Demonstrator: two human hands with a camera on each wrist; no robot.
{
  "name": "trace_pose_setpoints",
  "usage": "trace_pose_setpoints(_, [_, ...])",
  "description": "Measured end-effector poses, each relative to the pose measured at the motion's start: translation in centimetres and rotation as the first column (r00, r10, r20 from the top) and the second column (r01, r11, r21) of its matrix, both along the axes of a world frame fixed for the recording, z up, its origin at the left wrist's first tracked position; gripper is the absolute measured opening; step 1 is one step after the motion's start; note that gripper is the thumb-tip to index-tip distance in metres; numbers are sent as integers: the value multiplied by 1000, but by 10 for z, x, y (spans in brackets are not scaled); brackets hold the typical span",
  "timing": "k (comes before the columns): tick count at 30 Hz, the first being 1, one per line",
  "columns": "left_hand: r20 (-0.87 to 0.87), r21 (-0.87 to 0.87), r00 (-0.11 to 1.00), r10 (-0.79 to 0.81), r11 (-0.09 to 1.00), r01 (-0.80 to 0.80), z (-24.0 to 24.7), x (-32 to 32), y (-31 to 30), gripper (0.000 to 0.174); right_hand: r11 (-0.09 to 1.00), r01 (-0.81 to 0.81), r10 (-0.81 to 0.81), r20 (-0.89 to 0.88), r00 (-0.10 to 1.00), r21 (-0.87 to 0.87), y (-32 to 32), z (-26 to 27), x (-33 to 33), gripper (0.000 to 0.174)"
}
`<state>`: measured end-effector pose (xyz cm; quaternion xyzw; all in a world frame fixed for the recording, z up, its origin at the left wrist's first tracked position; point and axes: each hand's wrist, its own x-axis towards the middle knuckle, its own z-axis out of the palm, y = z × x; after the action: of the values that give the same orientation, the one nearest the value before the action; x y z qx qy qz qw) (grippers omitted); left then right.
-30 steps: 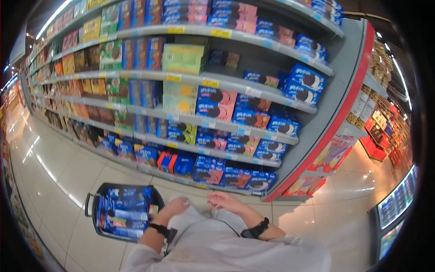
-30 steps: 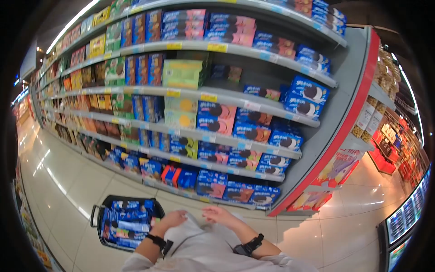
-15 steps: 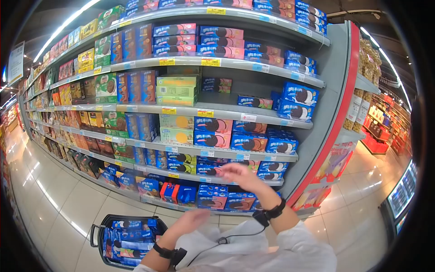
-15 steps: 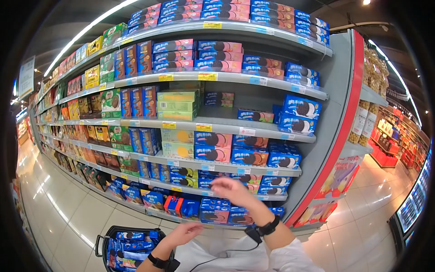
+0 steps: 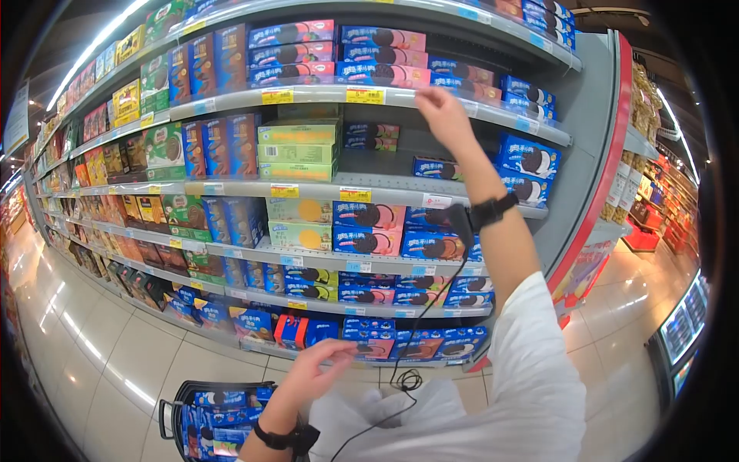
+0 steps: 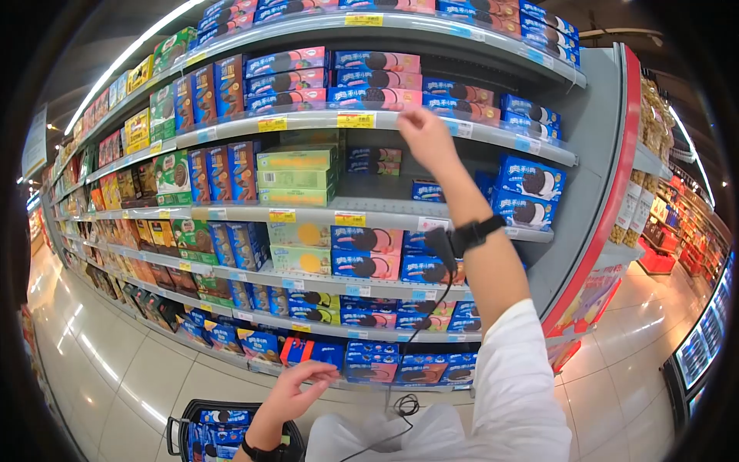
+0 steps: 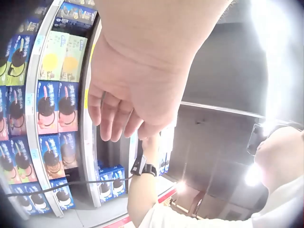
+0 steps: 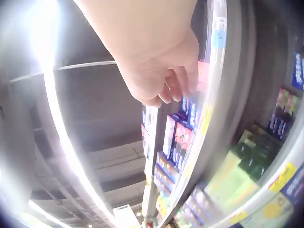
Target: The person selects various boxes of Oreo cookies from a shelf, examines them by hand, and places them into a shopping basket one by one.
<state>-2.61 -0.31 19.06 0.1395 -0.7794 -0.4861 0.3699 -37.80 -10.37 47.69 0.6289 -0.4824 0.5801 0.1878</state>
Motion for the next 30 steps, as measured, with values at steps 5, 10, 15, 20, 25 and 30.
trace_pose_setpoints(5, [8, 72, 999, 45, 996, -46, -18, 7, -20, 27, 938, 280, -295, -46, 954, -205, -62, 77, -68, 32])
trace_pose_setpoints(10, [27, 144, 998, 65, 987, -68, -40, -1, -44, 25, 860, 482, -496, -52, 867, -169, -109, 121, -108, 59])
trace_pose_setpoints(15, [34, 259, 994, 107, 959, -112, -53, -5, -48, 23, 897, 439, -431, -129, 893, 44, -134, 135, -119, 91])
trace_pose_setpoints(20, [160, 231, 972, 174, 950, -208, -55, 2, -42, 22, 869, 495, -473, -296, 830, -2, -147, 142, -125, 89])
trace_pose_setpoints(25, [185, 315, 963, 196, 916, -247, -66, -1, -34, 21, 851, 509, -515, -392, 762, -129, -147, 147, -124, 76])
trace_pose_setpoints(30, [222, 276, 957, 188, 929, -246, -66, -8, -30, 21, 836, 538, -526, -446, 725, -110, -128, 144, -109, 73])
